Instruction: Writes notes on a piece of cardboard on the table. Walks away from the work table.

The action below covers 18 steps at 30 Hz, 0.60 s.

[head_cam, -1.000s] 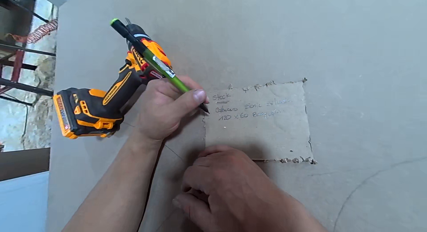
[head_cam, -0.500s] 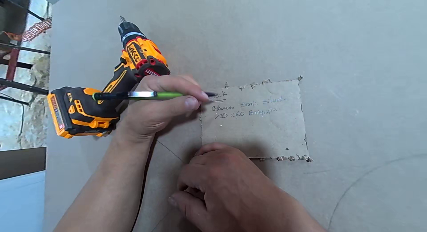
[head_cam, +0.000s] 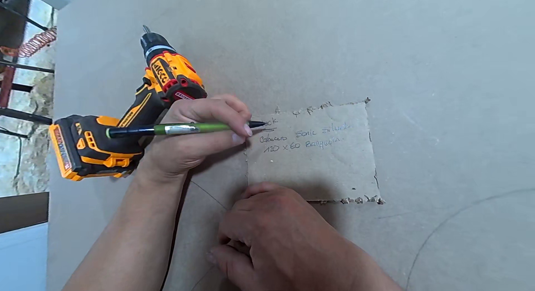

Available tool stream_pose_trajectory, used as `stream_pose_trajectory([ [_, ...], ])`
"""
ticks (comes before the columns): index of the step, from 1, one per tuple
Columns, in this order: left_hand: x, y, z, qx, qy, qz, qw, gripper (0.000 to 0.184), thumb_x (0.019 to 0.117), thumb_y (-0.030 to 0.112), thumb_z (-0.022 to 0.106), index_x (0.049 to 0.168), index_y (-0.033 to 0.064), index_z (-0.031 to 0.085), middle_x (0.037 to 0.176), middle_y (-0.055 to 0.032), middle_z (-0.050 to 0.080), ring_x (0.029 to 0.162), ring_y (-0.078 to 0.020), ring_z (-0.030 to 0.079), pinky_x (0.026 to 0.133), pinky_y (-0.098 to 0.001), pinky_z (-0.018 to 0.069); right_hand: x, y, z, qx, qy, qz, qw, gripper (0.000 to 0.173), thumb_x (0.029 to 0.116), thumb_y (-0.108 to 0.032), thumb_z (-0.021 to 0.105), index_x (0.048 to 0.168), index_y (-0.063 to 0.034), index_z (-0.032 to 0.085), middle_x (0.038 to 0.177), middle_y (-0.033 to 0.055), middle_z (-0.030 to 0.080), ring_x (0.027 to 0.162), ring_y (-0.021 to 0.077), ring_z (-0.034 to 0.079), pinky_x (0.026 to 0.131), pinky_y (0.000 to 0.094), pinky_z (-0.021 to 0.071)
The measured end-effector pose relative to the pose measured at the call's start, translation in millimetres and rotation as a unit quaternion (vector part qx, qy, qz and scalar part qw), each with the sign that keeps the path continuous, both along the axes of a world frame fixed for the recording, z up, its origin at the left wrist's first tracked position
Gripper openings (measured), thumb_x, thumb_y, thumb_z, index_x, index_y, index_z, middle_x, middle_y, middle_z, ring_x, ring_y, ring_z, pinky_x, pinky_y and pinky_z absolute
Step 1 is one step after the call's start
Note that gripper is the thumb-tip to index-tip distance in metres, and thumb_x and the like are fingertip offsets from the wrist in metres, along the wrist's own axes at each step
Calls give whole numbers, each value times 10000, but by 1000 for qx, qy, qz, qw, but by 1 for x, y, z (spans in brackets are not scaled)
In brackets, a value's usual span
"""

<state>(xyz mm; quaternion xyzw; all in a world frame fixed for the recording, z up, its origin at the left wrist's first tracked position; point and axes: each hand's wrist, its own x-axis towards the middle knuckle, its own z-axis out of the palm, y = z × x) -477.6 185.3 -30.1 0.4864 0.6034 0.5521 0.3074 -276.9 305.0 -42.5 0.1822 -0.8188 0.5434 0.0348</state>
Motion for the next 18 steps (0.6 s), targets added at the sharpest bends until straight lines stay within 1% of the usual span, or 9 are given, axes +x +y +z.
stream_pose_trajectory([
  [2, 1, 0, 1, 1, -6, 4, 1000, 117, 939, 210, 737, 994, 110, 757, 1019, -30, 703, 859, -116, 658, 722, -247, 559, 0, -1, -1, 2, 6, -1, 1000, 324, 1034, -355, 565, 842, -134, 704, 735, -23, 660, 773, 100, 656, 925, 323, 492],
  [4, 2, -1, 0, 0, -18, 15, 1000, 182, 950, 297, 736, 963, 119, 771, 955, -19, 731, 810, -104, 671, 683, -239, 553, 0, -1, -1, 1, 7, -3, 1000, 325, 1035, -357, 564, 844, -135, 706, 728, -25, 654, 762, 103, 650, 908, 320, 490],
  [5, 3, -1, 1, -3, -26, 25, 999, 197, 951, 308, 736, 932, 117, 775, 890, -16, 740, 743, -92, 671, 631, -228, 548, 0, -1, -1, 3, 8, -4, 1000, 325, 1034, -359, 564, 843, -138, 706, 728, -28, 655, 759, 102, 651, 899, 319, 494],
  [6, 5, -1, 2, -11, -37, 32, 999, 201, 949, 303, 742, 932, 106, 778, 846, -17, 745, 676, -80, 672, 576, -211, 553, -1, -1, -2, 3, 10, -5, 1000, 323, 1032, -358, 567, 839, -137, 704, 726, -26, 655, 754, 104, 650, 891, 319, 494],
  [7, 6, -1, 4, -22, -46, 37, 998, 195, 944, 288, 751, 964, 96, 779, 830, -16, 748, 639, -75, 674, 546, -204, 565, -1, -1, -2, 2, 10, -4, 1000, 321, 1030, -356, 570, 837, -137, 703, 724, -24, 654, 750, 106, 647, 888, 319, 491],
  [9, 7, 0, 6, -35, -53, 38, 997, 196, 933, 255, 763, 1033, 86, 763, 834, -21, 748, 626, -83, 682, 531, -213, 580, -1, -1, -2, 0, 13, -4, 1000, 314, 1028, -349, 573, 835, -137, 702, 719, -24, 649, 743, 105, 642, 891, 314, 488],
  [13, 4, -1, 3, -29, -29, 37, 998, 237, 908, 268, 789, 1058, 90, 747, 925, -52, 739, 727, -126, 692, 615, -256, 593, -1, 0, -2, 1, 13, -2, 1000, 308, 1029, -348, 571, 848, -137, 703, 732, -24, 659, 768, 104, 655, 918, 317, 489],
  [16, 3, -1, 2, -16, -42, 13, 999, 233, 909, 225, 787, 1070, 62, 741, 1024, -95, 730, 839, -181, 708, 705, -303, 616, -1, -1, -3, -4, 20, -9, 1000, 305, 1028, -345, 578, 847, -136, 708, 733, -30, 665, 778, 96, 661, 912, 305, 492],
  [18, 7, -1, 6, -23, -35, 3, 999, 208, 904, 204, 785, 1045, 61, 731, 1032, -89, 718, 849, -184, 706, 712, -306, 625, -1, -1, -2, -2, 20, -8, 1000, 307, 1029, -345, 578, 847, -134, 708, 737, -28, 669, 783, 98, 664, 916, 306, 492],
])
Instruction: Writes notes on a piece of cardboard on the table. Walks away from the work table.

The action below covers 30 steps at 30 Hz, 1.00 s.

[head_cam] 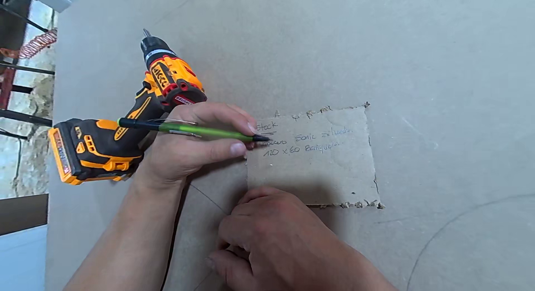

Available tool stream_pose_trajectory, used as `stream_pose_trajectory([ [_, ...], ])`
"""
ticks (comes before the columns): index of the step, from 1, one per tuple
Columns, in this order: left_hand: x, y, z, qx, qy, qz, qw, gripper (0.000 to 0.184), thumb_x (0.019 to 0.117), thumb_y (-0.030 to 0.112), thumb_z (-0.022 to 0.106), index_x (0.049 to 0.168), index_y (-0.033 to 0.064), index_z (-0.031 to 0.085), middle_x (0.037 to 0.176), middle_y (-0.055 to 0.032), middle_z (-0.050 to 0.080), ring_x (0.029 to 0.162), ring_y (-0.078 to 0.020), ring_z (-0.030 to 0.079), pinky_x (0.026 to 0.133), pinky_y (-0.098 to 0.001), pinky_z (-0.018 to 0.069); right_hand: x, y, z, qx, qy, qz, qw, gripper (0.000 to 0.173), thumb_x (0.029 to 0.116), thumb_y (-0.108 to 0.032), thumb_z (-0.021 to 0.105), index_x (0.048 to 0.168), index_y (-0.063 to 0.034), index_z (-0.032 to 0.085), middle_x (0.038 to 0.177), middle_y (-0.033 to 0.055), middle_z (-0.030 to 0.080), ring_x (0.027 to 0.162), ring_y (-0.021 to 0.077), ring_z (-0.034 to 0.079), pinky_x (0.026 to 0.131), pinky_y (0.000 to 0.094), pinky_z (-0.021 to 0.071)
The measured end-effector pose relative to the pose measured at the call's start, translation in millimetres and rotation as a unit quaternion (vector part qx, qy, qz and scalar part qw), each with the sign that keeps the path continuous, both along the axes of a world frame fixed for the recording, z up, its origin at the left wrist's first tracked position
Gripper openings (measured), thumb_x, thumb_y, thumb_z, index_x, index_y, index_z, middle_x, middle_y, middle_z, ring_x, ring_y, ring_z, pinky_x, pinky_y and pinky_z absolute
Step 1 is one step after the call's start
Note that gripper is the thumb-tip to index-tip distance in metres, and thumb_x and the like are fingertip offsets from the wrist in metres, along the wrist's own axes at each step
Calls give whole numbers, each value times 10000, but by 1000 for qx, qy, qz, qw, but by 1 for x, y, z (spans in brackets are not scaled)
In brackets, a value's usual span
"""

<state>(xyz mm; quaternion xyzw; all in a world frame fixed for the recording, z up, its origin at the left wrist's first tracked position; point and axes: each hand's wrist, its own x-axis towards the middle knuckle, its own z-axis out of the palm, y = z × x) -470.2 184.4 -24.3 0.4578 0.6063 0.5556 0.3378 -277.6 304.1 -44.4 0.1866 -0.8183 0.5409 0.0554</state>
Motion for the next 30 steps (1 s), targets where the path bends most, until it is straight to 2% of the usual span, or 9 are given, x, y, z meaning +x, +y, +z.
stream_pose_trajectory([
  [5, 16, 3, 6, -57, 93, 17, 994, 140, 887, 224, 763, 930, 106, 701, 817, 12, 691, 708, -86, 659, 617, -215, 562, 1, 0, 1, 9, -9, 4, 1000, 322, 1032, -354, 565, 837, -134, 697, 718, -14, 639, 723, 122, 633, 825, 330, 488],
  [9, 13, 4, 4, -47, 89, -30, 994, 124, 887, 182, 720, 957, 89, 678, 864, -9, 683, 767, -109, 662, 658, -238, 567, 0, 0, 1, 7, -7, 0, 1000, 324, 1031, -355, 567, 829, -135, 693, 711, -17, 638, 717, 114, 632, 842, 326, 488],
  [11, 12, 4, 3, -50, 81, -44, 994, 77, 858, 166, 711, 874, 114, 657, 836, 1, 680, 763, -111, 666, 656, -247, 565, 0, 0, 1, 4, -14, 3, 1000, 324, 1031, -358, 571, 834, -133, 696, 721, -15, 646, 730, 113, 640, 861, 332, 492],
  [12, 13, 5, 3, -53, 81, -45, 994, 69, 841, 164, 697, 830, 131, 637, 804, 13, 668, 732, -100, 654, 623, -237, 545, 0, 1, 2, 6, -19, 5, 1000, 325, 1032, -363, 570, 839, -134, 698, 728, -17, 650, 737, 110, 646, 876, 335, 498],
  [17, 16, 7, 1, -50, 84, -2, 995, 85, 839, 184, 691, 825, 142, 618, 789, 31, 659, 721, -76, 645, 626, -216, 538, 0, 2, 3, 11, -28, 10, 1000, 333, 1038, -375, 560, 853, -140, 707, 742, -25, 656, 754, 102, 652, 907, 337, 503],
  [21, 21, 9, 0, -57, 98, 19, 993, 85, 816, 166, 686, 813, 145, 604, 776, 35, 641, 680, -56, 619, 561, -186, 499, 1, 1, 4, 16, -30, 7, 999, 334, 1036, -383, 557, 855, -147, 708, 745, -31, 655, 770, 97, 652, 930, 336, 497],
  [26, 18, 7, 4, -86, 98, -22, 991, 79, 807, 157, 681, 789, 142, 606, 767, 28, 648, 653, -58, 611, 535, -190, 488, 2, -1, 4, 13, -29, 2, 999, 327, 1034, -378, 564, 849, -147, 705, 732, -40, 650, 751, 83, 647, 945, 333, 495],
  [30, 22, 10, 3, -83, 100, 25, 991, 76, 790, 144, 669, 805, 147, 595, 762, 30, 643, 644, -55, 609, 525, -184, 486, 1, 1, 5, 14, -36, 7, 999, 326, 1033, -379, 563, 855, -146, 705, 741, -32, 654, 768, 95, 651, 926, 337, 494],
])
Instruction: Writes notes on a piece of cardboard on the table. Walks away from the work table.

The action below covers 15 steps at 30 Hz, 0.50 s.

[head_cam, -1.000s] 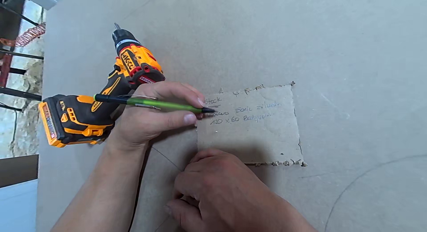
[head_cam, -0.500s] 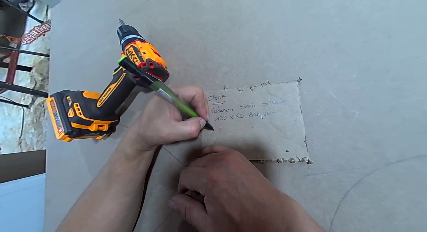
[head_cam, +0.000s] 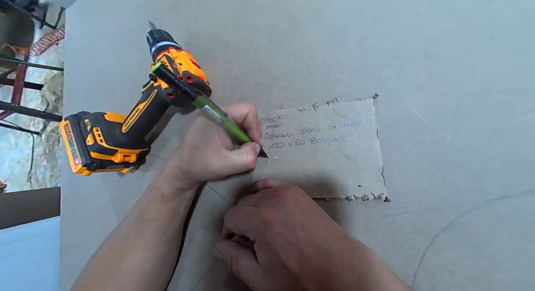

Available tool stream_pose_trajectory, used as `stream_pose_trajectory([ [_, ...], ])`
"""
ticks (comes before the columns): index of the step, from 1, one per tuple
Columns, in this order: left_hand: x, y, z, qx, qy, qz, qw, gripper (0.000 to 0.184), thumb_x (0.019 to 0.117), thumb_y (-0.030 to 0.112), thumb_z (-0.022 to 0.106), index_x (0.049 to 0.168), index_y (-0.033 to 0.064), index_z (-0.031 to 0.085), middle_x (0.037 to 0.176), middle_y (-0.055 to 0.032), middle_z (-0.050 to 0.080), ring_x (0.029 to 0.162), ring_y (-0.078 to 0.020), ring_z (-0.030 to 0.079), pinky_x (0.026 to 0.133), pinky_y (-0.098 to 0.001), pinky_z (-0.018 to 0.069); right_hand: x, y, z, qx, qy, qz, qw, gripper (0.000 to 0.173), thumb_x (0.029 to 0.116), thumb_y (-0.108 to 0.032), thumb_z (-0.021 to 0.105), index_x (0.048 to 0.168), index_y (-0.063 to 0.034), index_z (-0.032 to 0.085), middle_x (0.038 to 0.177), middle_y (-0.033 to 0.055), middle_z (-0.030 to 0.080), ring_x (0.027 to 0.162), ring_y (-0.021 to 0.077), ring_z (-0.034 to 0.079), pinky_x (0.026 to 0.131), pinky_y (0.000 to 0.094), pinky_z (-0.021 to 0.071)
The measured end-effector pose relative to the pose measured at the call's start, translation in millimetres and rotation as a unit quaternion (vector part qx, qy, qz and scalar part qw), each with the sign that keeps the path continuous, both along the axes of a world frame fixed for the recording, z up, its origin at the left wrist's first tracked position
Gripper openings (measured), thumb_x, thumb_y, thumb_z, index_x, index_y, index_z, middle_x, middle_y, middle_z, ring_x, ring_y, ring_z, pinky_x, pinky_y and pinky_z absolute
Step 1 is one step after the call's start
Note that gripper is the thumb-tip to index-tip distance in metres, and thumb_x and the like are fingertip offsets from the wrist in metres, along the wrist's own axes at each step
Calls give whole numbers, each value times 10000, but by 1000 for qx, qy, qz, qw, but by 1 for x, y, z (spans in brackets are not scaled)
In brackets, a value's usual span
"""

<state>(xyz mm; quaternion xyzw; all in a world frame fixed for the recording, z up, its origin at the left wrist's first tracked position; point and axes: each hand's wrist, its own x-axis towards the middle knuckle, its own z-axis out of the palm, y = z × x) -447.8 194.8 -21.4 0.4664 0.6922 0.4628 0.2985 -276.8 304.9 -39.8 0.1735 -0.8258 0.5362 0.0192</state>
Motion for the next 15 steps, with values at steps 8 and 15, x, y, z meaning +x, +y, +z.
stream_pose_trajectory([
  [8, 0, 0, 2, -22, 2, -21, 1000, 77, 782, 150, 674, 786, 147, 598, 740, 31, 633, 609, -48, 590, 499, -181, 471, 1, -1, 0, -4, 2, -7, 1000, 316, 1028, -369, 568, 849, -145, 701, 733, -30, 653, 762, 98, 651, 914, 339, 498],
  [15, 2, 1, 0, -6, -16, -8, 1000, 83, 815, 138, 703, 821, 139, 620, 774, 23, 659, 644, -58, 618, 534, -183, 503, 1, 0, -1, -2, 8, -9, 1000, 318, 1024, -368, 575, 832, -143, 693, 721, -27, 643, 748, 110, 642, 843, 333, 496],
])
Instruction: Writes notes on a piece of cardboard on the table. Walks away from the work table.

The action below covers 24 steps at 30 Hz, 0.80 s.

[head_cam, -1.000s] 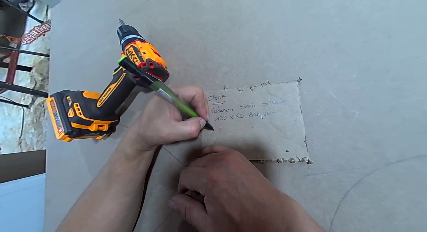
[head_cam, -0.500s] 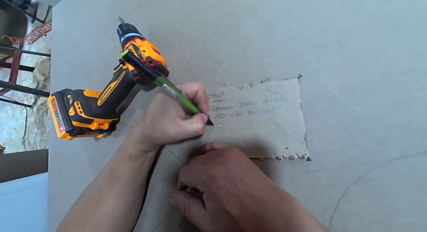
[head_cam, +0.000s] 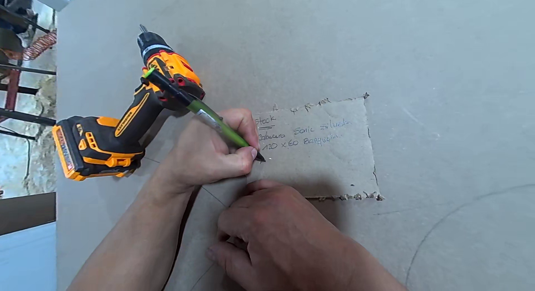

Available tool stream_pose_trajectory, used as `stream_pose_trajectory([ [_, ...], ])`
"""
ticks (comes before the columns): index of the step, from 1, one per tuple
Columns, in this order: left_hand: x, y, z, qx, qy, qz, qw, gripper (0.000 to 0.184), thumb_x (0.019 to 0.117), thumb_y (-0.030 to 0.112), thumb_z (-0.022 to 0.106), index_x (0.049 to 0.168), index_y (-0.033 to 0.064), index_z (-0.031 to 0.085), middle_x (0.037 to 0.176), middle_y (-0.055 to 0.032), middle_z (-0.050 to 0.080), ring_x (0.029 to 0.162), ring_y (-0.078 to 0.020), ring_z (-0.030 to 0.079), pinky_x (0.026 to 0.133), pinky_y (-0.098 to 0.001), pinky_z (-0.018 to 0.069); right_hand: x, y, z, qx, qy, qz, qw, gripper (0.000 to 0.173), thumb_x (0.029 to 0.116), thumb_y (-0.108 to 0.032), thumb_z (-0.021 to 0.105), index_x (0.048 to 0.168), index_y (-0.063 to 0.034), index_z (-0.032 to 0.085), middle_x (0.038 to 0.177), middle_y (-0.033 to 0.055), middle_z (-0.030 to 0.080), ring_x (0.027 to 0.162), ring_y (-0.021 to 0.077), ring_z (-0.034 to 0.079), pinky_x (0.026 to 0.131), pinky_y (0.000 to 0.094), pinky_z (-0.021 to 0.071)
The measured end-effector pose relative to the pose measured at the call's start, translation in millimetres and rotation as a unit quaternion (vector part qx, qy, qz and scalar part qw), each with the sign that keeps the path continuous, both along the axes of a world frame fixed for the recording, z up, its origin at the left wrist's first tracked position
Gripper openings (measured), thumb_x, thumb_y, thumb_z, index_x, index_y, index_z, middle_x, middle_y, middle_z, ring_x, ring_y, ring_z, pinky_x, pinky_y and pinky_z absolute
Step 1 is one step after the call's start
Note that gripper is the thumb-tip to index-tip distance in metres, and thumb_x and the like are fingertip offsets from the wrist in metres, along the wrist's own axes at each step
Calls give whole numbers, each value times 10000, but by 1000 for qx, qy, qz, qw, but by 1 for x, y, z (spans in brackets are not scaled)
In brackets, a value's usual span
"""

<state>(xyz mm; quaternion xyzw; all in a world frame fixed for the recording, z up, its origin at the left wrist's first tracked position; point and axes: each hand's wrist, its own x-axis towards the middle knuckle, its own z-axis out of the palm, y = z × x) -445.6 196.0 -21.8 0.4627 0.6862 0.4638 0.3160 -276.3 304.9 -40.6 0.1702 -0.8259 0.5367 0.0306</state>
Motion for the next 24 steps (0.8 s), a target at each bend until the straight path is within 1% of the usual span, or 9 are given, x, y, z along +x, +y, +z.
stream_pose_trajectory([
  [3, -1, 0, 1, -3, 16, 6, 1000, 77, 820, 156, 710, 815, 138, 635, 763, 23, 673, 642, -64, 631, 553, -199, 524, 0, 0, 0, -2, 1, 2, 1000, 319, 1027, -367, 571, 834, -142, 688, 720, -26, 638, 746, 109, 636, 845, 332, 492],
  [6, 0, 1, 1, -6, 21, 12, 1000, 78, 815, 147, 699, 817, 142, 622, 766, 21, 673, 635, -62, 628, 543, -197, 517, -1, 0, 0, 1, 0, 2, 1000, 317, 1026, -369, 571, 841, -143, 694, 723, -28, 642, 750, 106, 641, 854, 331, 497],
  [9, -1, -1, 1, -6, 12, 9, 1000, 86, 825, 175, 713, 812, 135, 638, 763, 14, 678, 643, -73, 638, 554, -208, 530, -1, 0, 1, 1, -5, 6, 1000, 325, 1030, -377, 566, 844, -145, 697, 724, -29, 641, 753, 103, 643, 893, 329, 498],
  [12, -3, -1, -1, 1, 4, 20, 1000, 125, 841, 215, 727, 839, 141, 626, 785, 12, 676, 676, -90, 654, 589, -227, 554, -1, 0, 0, -4, -1, 4, 1000, 316, 1027, -358, 572, 845, -137, 705, 736, -22, 654, 760, 109, 649, 878, 336, 499],
  [15, -2, -1, -1, -6, -5, 12, 1000, 107, 831, 185, 730, 835, 132, 636, 785, 0, 687, 665, -91, 654, 572, -221, 547, -1, 0, 0, -3, -1, 1, 1000, 316, 1026, -365, 573, 844, -141, 702, 731, -28, 650, 757, 103, 648, 879, 330, 502],
  [18, 0, 0, -2, 0, 9, 18, 1000, 95, 820, 139, 710, 853, 135, 621, 796, 10, 686, 661, -69, 644, 557, -195, 530, -1, 0, 0, -3, 2, -1, 1000, 318, 1025, -365, 573, 837, -142, 698, 733, -28, 652, 766, 105, 650, 860, 335, 502],
  [20, -1, -1, -2, 0, 0, 9, 1000, 94, 828, 149, 712, 851, 133, 622, 801, 9, 680, 672, -72, 642, 566, -199, 531, -1, 0, 0, -2, -1, 1, 1000, 317, 1026, -365, 572, 838, -143, 698, 733, -30, 651, 767, 105, 648, 859, 332, 500],
  [22, -3, -2, -2, -4, -3, 1, 1000, 92, 843, 171, 728, 842, 128, 647, 788, 5, 686, 669, -82, 650, 576, -213, 545, -1, 0, 0, -2, -2, 2, 1000, 318, 1028, -368, 571, 843, -144, 700, 733, -31, 651, 766, 102, 650, 885, 331, 501],
  [24, -4, -1, -1, -10, 3, -2, 1000, 85, 829, 174, 720, 818, 134, 646, 765, 13, 684, 655, -80, 646, 577, -217, 543, -1, 0, 0, -1, -4, 6, 1000, 319, 1030, -372, 568, 852, -144, 704, 736, -30, 653, 772, 101, 651, 894, 331, 499],
])
